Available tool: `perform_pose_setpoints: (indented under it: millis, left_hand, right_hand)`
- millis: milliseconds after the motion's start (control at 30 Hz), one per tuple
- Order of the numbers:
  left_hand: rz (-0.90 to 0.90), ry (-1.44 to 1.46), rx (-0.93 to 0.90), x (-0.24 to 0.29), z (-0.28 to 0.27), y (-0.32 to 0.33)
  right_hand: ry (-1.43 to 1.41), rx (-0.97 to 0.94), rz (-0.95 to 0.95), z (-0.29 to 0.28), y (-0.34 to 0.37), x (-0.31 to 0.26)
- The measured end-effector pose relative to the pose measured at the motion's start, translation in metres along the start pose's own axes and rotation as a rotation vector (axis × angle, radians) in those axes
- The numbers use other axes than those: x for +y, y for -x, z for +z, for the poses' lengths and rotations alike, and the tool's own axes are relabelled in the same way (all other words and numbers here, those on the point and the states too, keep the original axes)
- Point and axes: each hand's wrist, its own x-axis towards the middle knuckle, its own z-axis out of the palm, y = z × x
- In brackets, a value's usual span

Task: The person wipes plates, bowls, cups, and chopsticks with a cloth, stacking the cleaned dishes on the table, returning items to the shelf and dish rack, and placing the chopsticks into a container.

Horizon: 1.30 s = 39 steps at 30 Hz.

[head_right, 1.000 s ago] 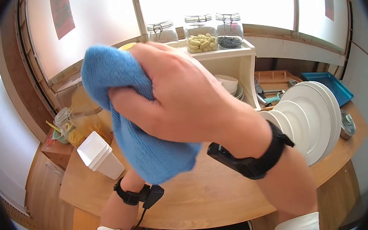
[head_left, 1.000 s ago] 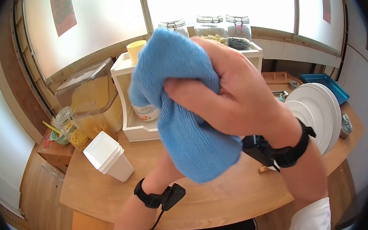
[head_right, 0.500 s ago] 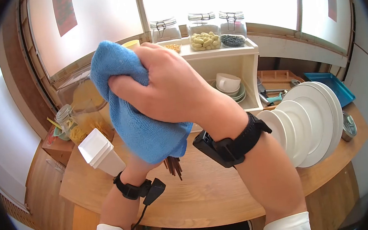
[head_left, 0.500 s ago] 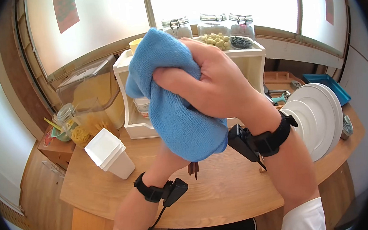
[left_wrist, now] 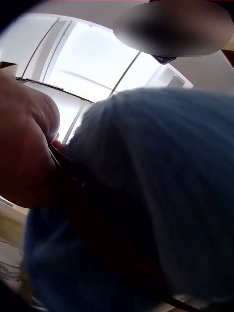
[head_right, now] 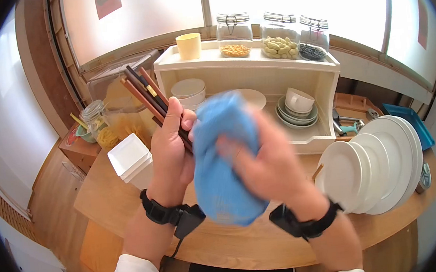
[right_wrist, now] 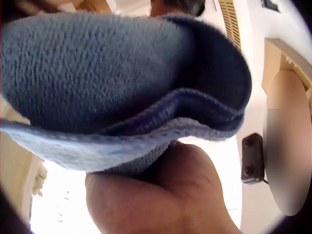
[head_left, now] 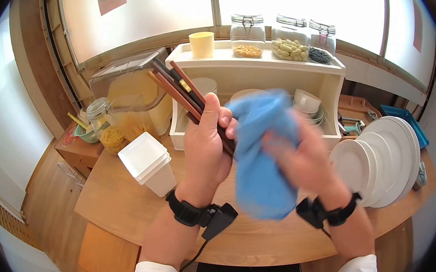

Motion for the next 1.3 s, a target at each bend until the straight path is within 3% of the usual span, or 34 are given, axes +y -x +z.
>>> perform_pose_setpoints:
  millis: [33,100,167,200,300,367,500,633,867,1033,1100,1167,1300]
  left_hand:
    - [0.007,0.089,0.033,-0.002,0.0,0.002]
    - [0.036,-0.05,-0.026,-0.007,0.0,0.011]
    - [-0.054,0.042,-0.093,-0.008,-0.006,0.021]
    - [-0.041,0.035,-0.087,-0.008,-0.006,0.024]
    - [0.097,-0.071,-0.059,-0.001,-0.005,0.024]
    - [0.275,0.039,0.022,0.017,-0.007,0.012]
    - [0.435,0.017,-0.077,0.026,-0.01,0.003]
    - [0.337,0.136,-0.149,0.019,-0.021,0.005]
    - [0.349,0.045,-0.069,0.001,-0.013,0.017]
    - [0.436,-0.106,-0.053,0.018,-0.006,0.005]
    - [0.419,-0.043,-0.026,0.029,-0.013,-0.002]
    - [0.389,0.099,-0.223,0.03,-0.032,-0.012]
    - [0.391,0.128,-0.096,0.024,-0.032,-0.008]
  right_hand:
    - [0.024,-0.076,0.031,0.012,0.012,0.013]
    - [0.002,-0.072,-0.013,0.026,0.029,0.031]
    - [-0.029,-0.223,0.272,0.019,0.033,0.029]
    - [-0.037,-0.234,0.263,0.018,0.033,0.029]
    - [-0.1,-0.35,0.341,0.018,0.038,0.032]
    - [-0.328,-0.435,0.399,0.019,0.047,0.035]
    - [-0.492,-0.459,0.481,0.023,0.055,0.038]
    - [-0.486,-0.492,0.469,0.024,0.048,0.037]
    - [-0.452,-0.471,0.444,0.026,0.038,0.035]
    - [-0.498,-0.494,0.52,0.026,0.029,0.029]
    - [-0.501,-0.532,0.522,0.029,0.03,0.028]
    - [-0.523,-0.564,0.545,0.028,0.031,0.032]
    - [-0.507,-0.574,0.555,0.03,0.029,0.033]
